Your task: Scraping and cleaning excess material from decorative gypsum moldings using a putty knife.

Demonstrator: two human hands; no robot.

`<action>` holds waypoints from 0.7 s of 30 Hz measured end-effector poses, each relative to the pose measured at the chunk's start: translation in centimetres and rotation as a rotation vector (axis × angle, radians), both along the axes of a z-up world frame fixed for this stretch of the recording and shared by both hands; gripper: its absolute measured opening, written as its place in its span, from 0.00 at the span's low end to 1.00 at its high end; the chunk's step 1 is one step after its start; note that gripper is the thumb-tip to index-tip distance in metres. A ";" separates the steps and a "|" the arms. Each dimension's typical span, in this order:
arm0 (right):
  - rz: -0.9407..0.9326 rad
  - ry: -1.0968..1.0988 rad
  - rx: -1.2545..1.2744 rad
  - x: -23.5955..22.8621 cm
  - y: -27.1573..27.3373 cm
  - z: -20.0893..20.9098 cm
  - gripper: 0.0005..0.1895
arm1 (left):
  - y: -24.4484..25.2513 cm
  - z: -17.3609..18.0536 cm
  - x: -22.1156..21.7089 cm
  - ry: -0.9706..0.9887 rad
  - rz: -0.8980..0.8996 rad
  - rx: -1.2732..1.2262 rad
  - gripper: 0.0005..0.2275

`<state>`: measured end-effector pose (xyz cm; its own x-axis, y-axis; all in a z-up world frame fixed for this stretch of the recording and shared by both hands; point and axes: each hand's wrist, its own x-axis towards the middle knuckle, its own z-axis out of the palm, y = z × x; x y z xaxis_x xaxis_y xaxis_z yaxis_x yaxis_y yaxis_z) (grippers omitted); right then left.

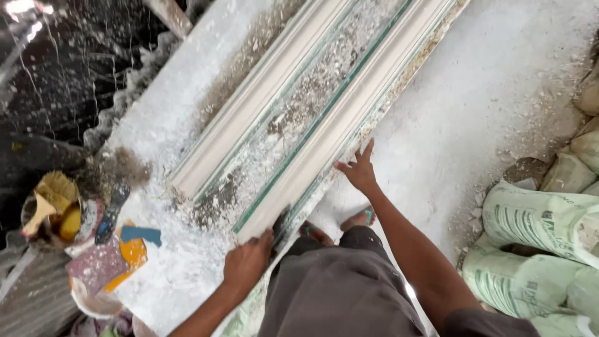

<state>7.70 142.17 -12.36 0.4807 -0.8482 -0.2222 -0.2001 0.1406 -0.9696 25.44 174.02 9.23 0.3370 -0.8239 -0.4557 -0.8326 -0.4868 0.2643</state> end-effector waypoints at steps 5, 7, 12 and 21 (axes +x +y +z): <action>0.030 0.125 0.054 -0.7 0.0 -1.4 0.62 | -14.2 -2.8 -0.2 0.045 -0.064 -0.237 0.11; 0.044 0.133 0.048 -0.4 -0.9 -0.5 0.57 | -18.4 -1.4 0.3 0.046 -0.051 -0.267 0.09; 0.060 0.192 0.048 -1.7 -2.7 -7.6 0.54 | -11.6 -3.4 0.8 0.066 -0.033 -0.386 0.12; 0.024 0.273 0.142 -0.8 -0.8 0.4 0.51 | -15.9 -6.4 0.4 0.058 -0.111 -0.182 0.13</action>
<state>6.87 141.40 -11.96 0.4069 -0.7884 -0.4614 -0.4552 0.2629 -0.8507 25.85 158.16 2.84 0.2173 -0.9249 -0.3121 -0.8595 -0.3329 0.3880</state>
